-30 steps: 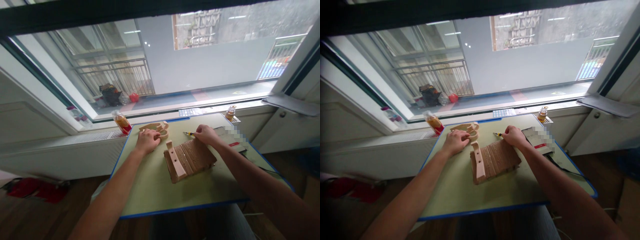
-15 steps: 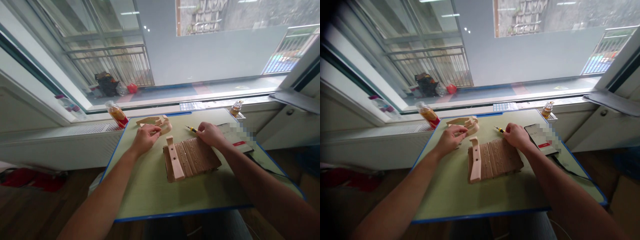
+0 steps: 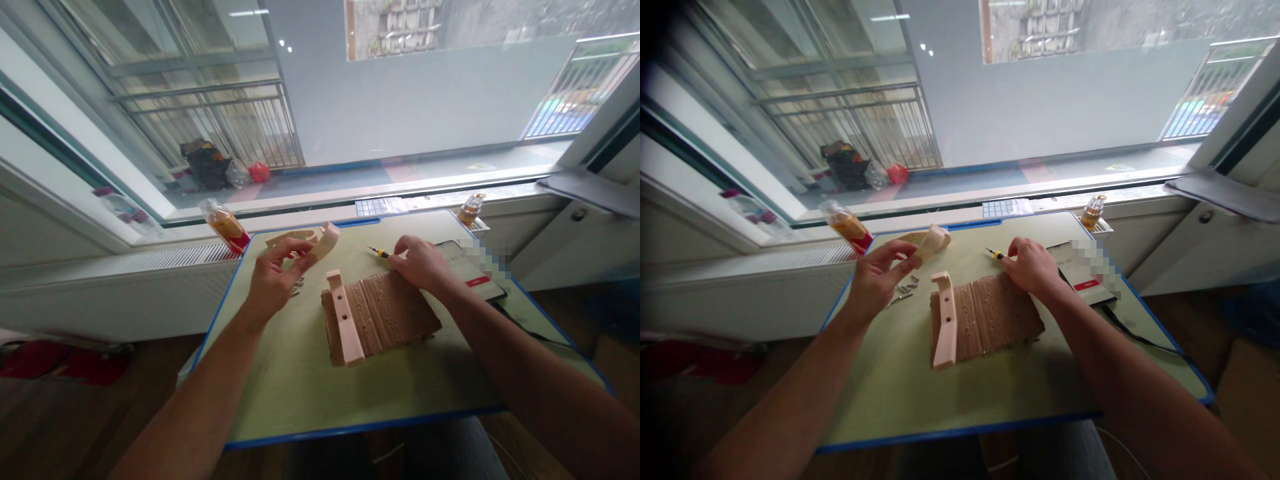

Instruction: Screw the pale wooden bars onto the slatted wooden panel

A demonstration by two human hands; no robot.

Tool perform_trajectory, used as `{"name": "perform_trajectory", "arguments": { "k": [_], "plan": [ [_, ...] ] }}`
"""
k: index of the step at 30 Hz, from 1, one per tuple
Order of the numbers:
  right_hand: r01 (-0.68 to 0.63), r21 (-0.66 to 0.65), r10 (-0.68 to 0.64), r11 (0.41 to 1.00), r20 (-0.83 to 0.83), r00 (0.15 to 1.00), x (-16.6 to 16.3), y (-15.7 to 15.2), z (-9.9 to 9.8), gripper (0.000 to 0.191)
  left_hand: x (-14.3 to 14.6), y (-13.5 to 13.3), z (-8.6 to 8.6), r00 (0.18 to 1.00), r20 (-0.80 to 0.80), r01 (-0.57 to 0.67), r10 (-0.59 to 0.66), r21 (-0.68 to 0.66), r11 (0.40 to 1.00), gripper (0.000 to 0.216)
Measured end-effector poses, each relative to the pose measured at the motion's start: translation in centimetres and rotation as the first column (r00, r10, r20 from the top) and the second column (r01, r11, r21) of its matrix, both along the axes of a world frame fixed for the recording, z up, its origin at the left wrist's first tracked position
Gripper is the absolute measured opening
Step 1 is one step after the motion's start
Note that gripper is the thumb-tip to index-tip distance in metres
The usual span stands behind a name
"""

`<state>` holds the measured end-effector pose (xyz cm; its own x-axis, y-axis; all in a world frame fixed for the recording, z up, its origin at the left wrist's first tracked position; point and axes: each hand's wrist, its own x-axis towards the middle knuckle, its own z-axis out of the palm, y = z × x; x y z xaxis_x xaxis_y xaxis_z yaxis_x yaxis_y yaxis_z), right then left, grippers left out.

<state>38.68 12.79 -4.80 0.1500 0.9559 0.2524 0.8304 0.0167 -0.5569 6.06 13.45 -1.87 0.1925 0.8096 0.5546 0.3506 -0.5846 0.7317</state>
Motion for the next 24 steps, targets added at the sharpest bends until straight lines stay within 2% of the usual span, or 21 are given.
{"name": "perform_trajectory", "arguments": {
  "k": [2,5,9,10,11,12,13,15,17,20,22,24],
  "plan": [
    [-0.004,0.039,0.005,0.999,-0.038,0.999,-0.1,-0.1,0.2,0.011,0.5,-0.7,0.3,1.000,0.011,0.018,-0.019,0.074,0.997,0.018],
    [-0.022,0.127,0.038,0.992,-0.125,0.991,-0.4,-0.6,0.9,0.010,1.6,-1.9,0.6,0.999,-0.053,0.007,0.005,0.216,0.976,0.017],
    [-0.146,0.242,0.212,0.959,-0.274,0.938,-1.2,-2.2,3.1,0.016,2.8,-3.1,0.3,0.966,-0.228,-0.029,0.121,0.368,0.929,0.018],
    [-0.224,0.245,0.299,0.943,-0.337,0.893,-1.6,-2.7,3.6,0.023,3.0,-3.3,0.1,0.952,-0.267,-0.036,0.153,0.397,0.917,0.019],
    [-0.339,0.239,0.415,0.910,-0.501,0.760,-2.0,-3.2,4.0,0.031,3.1,-3.4,0.0,0.936,-0.304,-0.036,0.178,0.422,0.906,0.020],
    [-0.419,0.231,0.465,0.878,-0.622,0.630,-2.4,-3.6,4.3,0.038,3.1,-3.6,-0.2,0.921,-0.338,-0.027,0.195,0.442,0.897,0.023],
    [-0.457,0.230,0.476,0.859,-0.686,0.551,-2.8,-4.0,4.4,0.040,3.2,-3.7,-0.4,0.906,-0.371,-0.012,0.202,0.456,0.890,0.026],
    [-0.455,0.243,0.467,0.857,-0.738,0.487,-3.7,-4.4,4.2,0.035,3.2,-3.9,-0.7,0.881,-0.429,0.026,0.202,0.469,0.883,0.034],
    [-0.431,0.260,0.461,0.864,-0.752,0.471,-4.2,-4.5,3.7,0.032,3.1,-4.2,-0.9,0.865,-0.460,0.043,0.201,0.466,0.884,0.040],
    [-0.382,0.303,0.467,0.873,-0.745,0.477,-4.5,-4.2,3.0,0.028,3.0,-4.6,-0.9,0.876,-0.430,-0.001,0.216,0.447,0.894,0.042],
    [-0.321,0.320,0.449,0.891,-0.722,0.526,-4.2,-3.8,2.7,0.024,2.8,-4.9,-0.7,0.899,-0.372,-0.032,0.230,0.469,0.882,0.045],
    [-0.246,0.325,0.407,0.913,-0.693,0.595,-3.6,-3.4,2.7,0.022,2.7,-5.0,-0.3,0.912,-0.306,-0.060,0.273,0.559,0.827,0.054]
  ]
}}
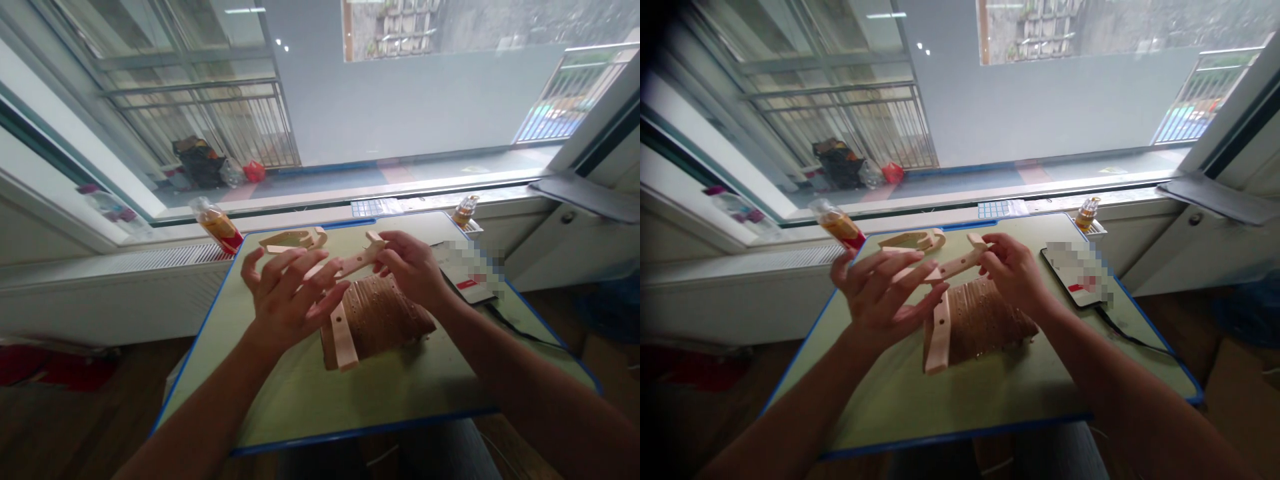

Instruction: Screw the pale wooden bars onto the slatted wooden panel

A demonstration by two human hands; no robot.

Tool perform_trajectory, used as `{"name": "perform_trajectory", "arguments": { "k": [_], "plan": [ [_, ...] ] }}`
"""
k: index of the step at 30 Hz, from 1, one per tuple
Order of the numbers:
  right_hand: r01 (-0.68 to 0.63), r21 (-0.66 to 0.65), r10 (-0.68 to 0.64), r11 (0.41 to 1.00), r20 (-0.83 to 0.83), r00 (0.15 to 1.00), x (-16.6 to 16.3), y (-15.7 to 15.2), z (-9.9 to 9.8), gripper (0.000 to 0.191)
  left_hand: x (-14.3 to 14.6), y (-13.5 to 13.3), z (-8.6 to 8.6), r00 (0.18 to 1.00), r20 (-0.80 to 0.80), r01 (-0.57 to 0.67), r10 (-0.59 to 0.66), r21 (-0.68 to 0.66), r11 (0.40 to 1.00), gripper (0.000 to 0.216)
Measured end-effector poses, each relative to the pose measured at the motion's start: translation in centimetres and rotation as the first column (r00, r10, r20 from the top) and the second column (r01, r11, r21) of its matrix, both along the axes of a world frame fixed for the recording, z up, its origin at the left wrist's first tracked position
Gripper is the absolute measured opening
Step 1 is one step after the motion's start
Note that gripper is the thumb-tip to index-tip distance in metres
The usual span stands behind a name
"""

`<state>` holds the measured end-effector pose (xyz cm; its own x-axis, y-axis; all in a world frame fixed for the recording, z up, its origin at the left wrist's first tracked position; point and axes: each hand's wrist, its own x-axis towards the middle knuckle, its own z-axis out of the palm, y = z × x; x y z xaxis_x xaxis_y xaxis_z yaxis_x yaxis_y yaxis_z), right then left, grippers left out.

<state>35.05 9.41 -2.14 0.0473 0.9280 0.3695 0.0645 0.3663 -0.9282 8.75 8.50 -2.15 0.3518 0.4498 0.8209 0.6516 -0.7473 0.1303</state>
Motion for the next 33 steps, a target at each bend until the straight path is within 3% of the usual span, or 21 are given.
{"name": "perform_trajectory", "arguments": {
  "k": [3,5,9,12,16,18,23,29,33],
  "plan": [
    [0.083,0.005,-0.083,0.997,0.040,0.996,0.8,0.6,0.0,0.020,0.0,0.2,0.7,0.999,0.025,0.017,-0.022,0.179,0.984,0.077],
    [0.088,-0.001,-0.088,0.996,0.048,0.995,1.2,0.8,0.0,0.023,0.0,0.5,0.9,0.993,0.008,0.110,-0.114,0.199,0.974,0.083],
    [0.035,-0.019,-0.034,0.999,0.059,0.998,1.4,1.1,-0.1,0.022,0.0,1.0,1.0,0.968,-0.037,0.250,-0.247,0.078,0.965,0.081],
    [-0.025,-0.036,0.027,0.999,0.055,0.998,1.4,1.2,-0.2,0.025,-0.4,1.5,0.8,0.955,0.037,0.295,-0.294,-0.021,0.955,0.072],
    [-0.119,-0.066,0.124,0.991,0.088,0.988,1.2,1.0,-0.3,0.026,-1.0,2.4,0.5,0.958,0.203,0.237,-0.200,-0.176,0.955,0.033],
    [-0.159,-0.083,0.170,0.984,0.156,0.973,1.0,0.7,-0.3,0.022,-1.1,2.8,0.1,0.963,0.223,0.209,-0.152,-0.264,0.942,0.025],
    [-0.180,-0.081,0.197,0.980,0.310,0.930,0.5,0.3,-0.9,0.017,-1.4,3.5,-0.6,0.951,0.221,0.298,-0.215,-0.485,0.822,0.027],
    [-0.113,-0.084,0.140,0.990,0.485,0.863,-0.2,0.3,-1.7,0.020,-2.2,3.7,-0.4,0.939,0.259,0.339,-0.225,-0.594,0.730,0.031],
    [-0.080,-0.044,0.091,0.996,0.570,0.816,-0.4,0.0,-1.5,0.022,-2.3,3.6,-0.3,0.947,0.204,0.321,-0.249,-0.664,0.675,0.039]
  ]
}}
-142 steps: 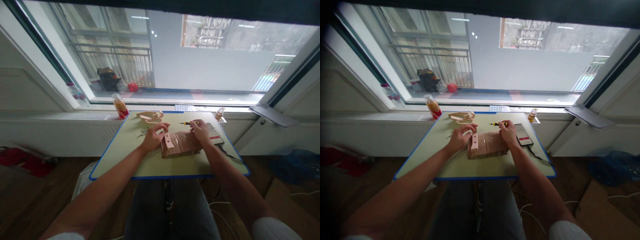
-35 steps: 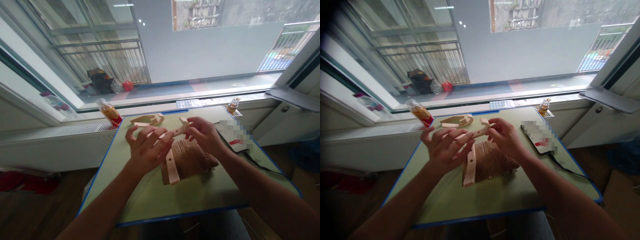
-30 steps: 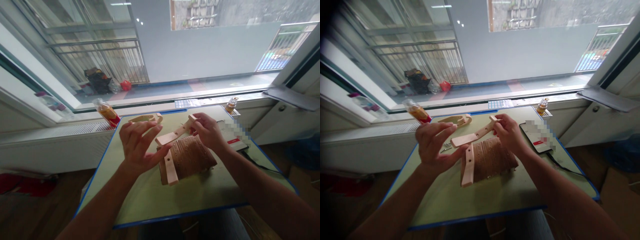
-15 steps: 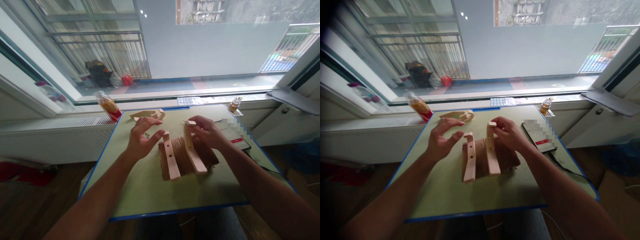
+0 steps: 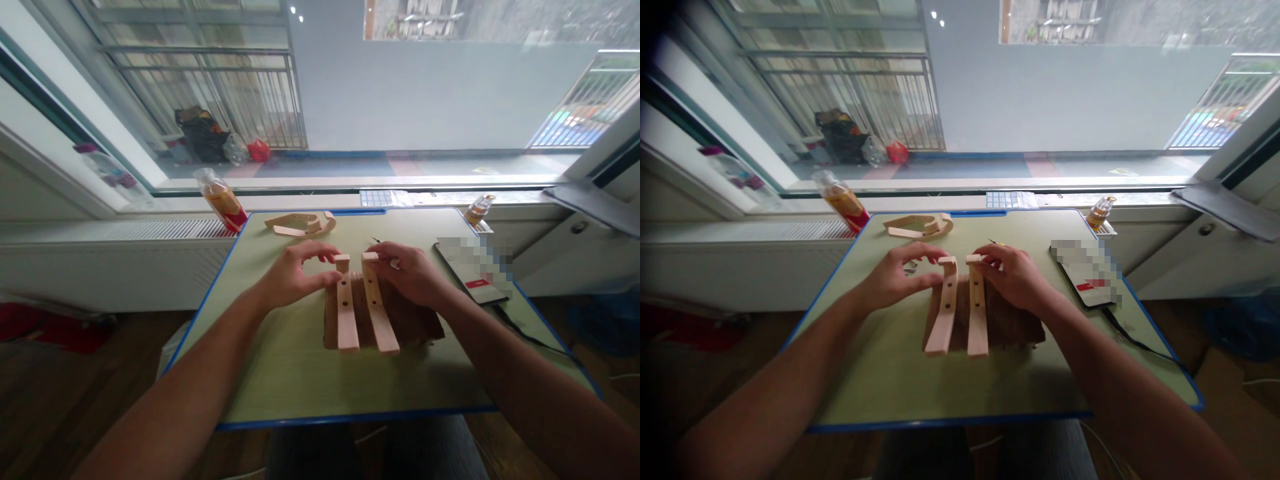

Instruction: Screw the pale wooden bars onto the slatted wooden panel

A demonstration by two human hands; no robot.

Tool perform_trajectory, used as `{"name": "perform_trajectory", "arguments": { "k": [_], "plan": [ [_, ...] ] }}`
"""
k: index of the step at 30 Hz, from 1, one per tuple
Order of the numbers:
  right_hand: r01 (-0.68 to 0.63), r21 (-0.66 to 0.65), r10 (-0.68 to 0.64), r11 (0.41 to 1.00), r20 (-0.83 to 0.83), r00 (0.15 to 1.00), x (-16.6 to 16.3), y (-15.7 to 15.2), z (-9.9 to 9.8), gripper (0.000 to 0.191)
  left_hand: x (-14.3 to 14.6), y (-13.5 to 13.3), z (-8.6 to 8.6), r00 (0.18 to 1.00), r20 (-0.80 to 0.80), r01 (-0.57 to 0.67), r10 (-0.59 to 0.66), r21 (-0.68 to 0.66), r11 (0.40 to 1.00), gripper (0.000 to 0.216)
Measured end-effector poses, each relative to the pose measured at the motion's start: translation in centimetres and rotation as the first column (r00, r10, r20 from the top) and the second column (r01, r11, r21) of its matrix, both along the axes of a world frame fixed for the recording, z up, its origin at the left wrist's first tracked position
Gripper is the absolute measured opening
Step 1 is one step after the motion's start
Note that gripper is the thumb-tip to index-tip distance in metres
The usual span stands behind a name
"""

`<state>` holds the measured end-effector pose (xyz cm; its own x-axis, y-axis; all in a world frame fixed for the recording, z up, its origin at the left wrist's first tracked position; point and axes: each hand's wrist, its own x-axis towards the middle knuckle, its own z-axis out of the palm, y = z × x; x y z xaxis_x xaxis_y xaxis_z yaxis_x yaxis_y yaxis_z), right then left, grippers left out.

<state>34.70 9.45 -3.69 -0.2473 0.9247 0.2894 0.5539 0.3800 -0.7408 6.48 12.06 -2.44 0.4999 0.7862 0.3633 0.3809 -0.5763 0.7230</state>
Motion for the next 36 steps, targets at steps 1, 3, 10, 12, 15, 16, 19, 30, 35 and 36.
{"name": "perform_trajectory", "arguments": {
  "k": [1,3,10,12,15,16,19,30,35,36],
  "plan": [
    [0.000,0.013,-0.001,1.000,0.019,1.000,0.0,-0.1,0.1,0.022,0.1,0.0,-0.1,1.000,-0.020,0.006,-0.006,-0.008,1.000,0.041],
    [0.002,0.033,-0.004,0.999,0.052,0.999,0.0,-0.2,0.1,0.020,0.2,0.0,-0.4,0.999,-0.048,0.005,-0.006,-0.016,1.000,0.043],
    [0.013,0.078,-0.023,0.997,0.135,0.991,-0.2,-0.3,0.3,0.018,0.2,0.2,-1.1,0.998,-0.068,0.004,-0.006,-0.022,1.000,0.046],
    [0.000,0.087,-0.012,0.996,0.139,0.990,-0.2,-0.3,0.3,0.019,0.1,0.2,-1.1,0.997,-0.075,0.009,-0.010,-0.019,1.000,0.045],
    [-0.013,0.096,-0.001,0.995,0.146,0.989,-0.3,-0.3,0.2,0.019,0.1,0.0,-0.9,0.996,-0.086,0.014,-0.016,-0.017,1.000,0.043],
    [-0.012,0.099,-0.003,0.995,0.148,0.989,-0.3,-0.3,0.1,0.019,0.1,-0.1,-0.8,0.996,-0.088,0.015,-0.017,-0.017,1.000,0.043],
    [-0.012,0.095,-0.003,0.995,0.149,0.989,-0.4,-0.3,0.1,0.019,0.1,-0.1,-0.3,0.996,-0.093,0.016,-0.017,-0.012,1.000,0.038],
    [0.041,0.083,-0.046,0.996,0.061,0.997,0.6,-0.4,1.0,0.043,-6.0,3.8,-0.4,0.818,-0.370,-0.383,0.439,0.218,0.898,0.011],
    [0.154,0.102,-0.158,0.983,0.036,0.987,1.8,0.8,0.4,0.035,-6.7,3.9,-0.3,0.751,-0.518,-0.396,0.410,0.144,0.907,0.011],
    [0.188,0.104,-0.192,0.977,0.034,0.981,2.1,1.1,0.3,0.032,-6.5,3.9,-0.4,0.753,-0.524,-0.382,0.397,0.144,0.913,0.011]
  ]
}}
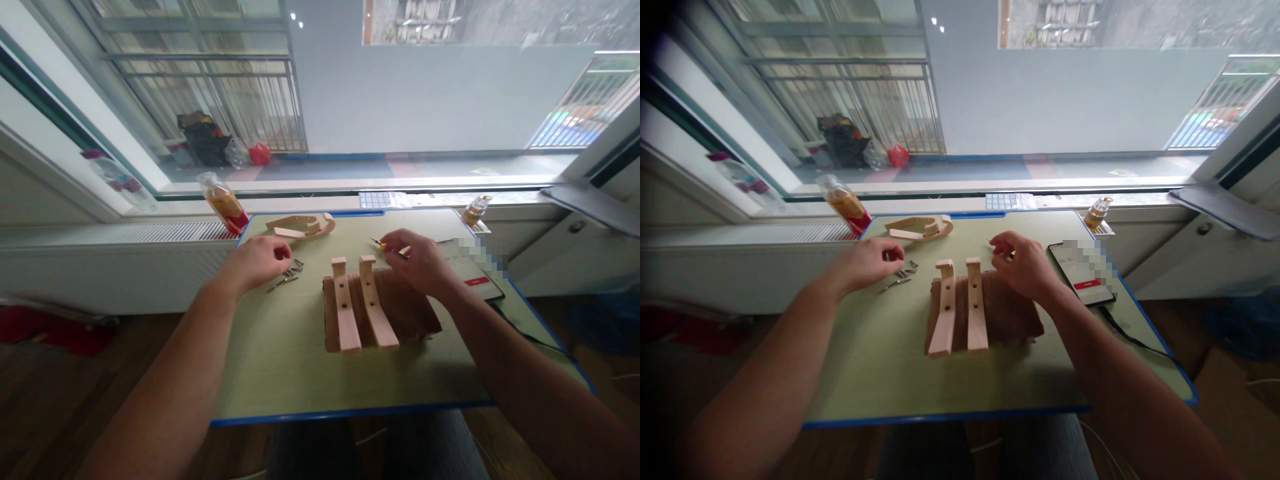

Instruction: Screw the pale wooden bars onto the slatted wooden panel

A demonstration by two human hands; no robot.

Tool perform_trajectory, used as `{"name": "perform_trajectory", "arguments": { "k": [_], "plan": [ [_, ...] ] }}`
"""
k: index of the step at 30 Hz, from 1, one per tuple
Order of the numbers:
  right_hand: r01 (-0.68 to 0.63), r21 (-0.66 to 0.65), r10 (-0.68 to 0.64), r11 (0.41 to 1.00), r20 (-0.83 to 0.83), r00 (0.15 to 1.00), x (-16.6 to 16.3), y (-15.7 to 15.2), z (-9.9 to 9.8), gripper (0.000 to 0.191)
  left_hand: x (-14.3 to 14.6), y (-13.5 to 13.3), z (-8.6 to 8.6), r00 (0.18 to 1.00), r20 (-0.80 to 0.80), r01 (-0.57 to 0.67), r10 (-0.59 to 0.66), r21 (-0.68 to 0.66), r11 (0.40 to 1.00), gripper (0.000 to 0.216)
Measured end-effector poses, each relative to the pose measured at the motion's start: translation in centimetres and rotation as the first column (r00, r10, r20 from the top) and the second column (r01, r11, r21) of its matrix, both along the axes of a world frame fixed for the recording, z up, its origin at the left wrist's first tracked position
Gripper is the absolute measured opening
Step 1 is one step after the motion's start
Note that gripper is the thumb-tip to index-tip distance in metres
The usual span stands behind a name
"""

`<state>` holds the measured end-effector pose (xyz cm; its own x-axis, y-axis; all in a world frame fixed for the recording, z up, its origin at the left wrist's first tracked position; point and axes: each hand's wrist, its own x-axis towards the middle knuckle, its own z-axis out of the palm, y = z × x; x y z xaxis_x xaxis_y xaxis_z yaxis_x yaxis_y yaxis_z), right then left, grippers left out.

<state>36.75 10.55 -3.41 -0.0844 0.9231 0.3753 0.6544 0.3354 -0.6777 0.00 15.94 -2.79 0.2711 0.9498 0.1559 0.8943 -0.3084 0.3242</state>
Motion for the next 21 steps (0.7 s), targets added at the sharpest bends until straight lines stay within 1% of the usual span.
{"name": "perform_trajectory", "arguments": {
  "k": [4,6,12,14,16,18,20,21],
  "plan": [
    [0.120,-0.007,-0.120,0.993,0.028,0.992,0.9,1.4,-0.4,0.028,1.4,0.1,-0.3,0.998,-0.054,0.044,-0.042,0.049,0.998,0.018],
    [0.153,-0.027,-0.151,0.988,0.061,0.987,1.3,2.0,-0.4,0.028,2.0,0.2,-0.3,0.995,-0.081,0.068,-0.065,0.043,0.997,0.018],
    [0.175,-0.100,-0.156,0.979,0.179,0.971,2.0,3.3,-0.9,0.027,3.0,0.7,0.3,0.994,-0.088,0.066,-0.067,-0.020,0.998,0.014],
    [0.187,-0.113,-0.163,0.976,0.195,0.967,2.2,3.6,-1.0,0.023,3.1,0.7,0.3,0.991,-0.102,0.083,-0.083,0.002,0.997,0.015],
    [0.200,-0.108,-0.177,0.974,0.189,0.966,2.2,3.6,-0.9,0.021,3.2,0.8,0.4,0.990,-0.098,0.102,-0.097,0.051,0.993,0.016],
    [0.218,-0.074,-0.204,0.973,0.158,0.966,2.2,3.3,-0.3,0.021,3.3,0.7,0.6,0.996,-0.012,0.089,-0.088,0.100,0.991,0.019],
    [0.231,-0.008,-0.229,0.973,0.101,0.968,1.7,2.5,0.8,0.022,3.7,0.1,1.3,0.982,0.176,0.040,-0.064,0.136,0.990,0.022],
    [0.226,0.026,-0.227,0.974,0.063,0.972,1.3,1.9,1.4,0.021,4.2,-0.5,1.8,0.953,0.295,0.023,-0.067,0.150,0.988,0.023]
  ]
}}
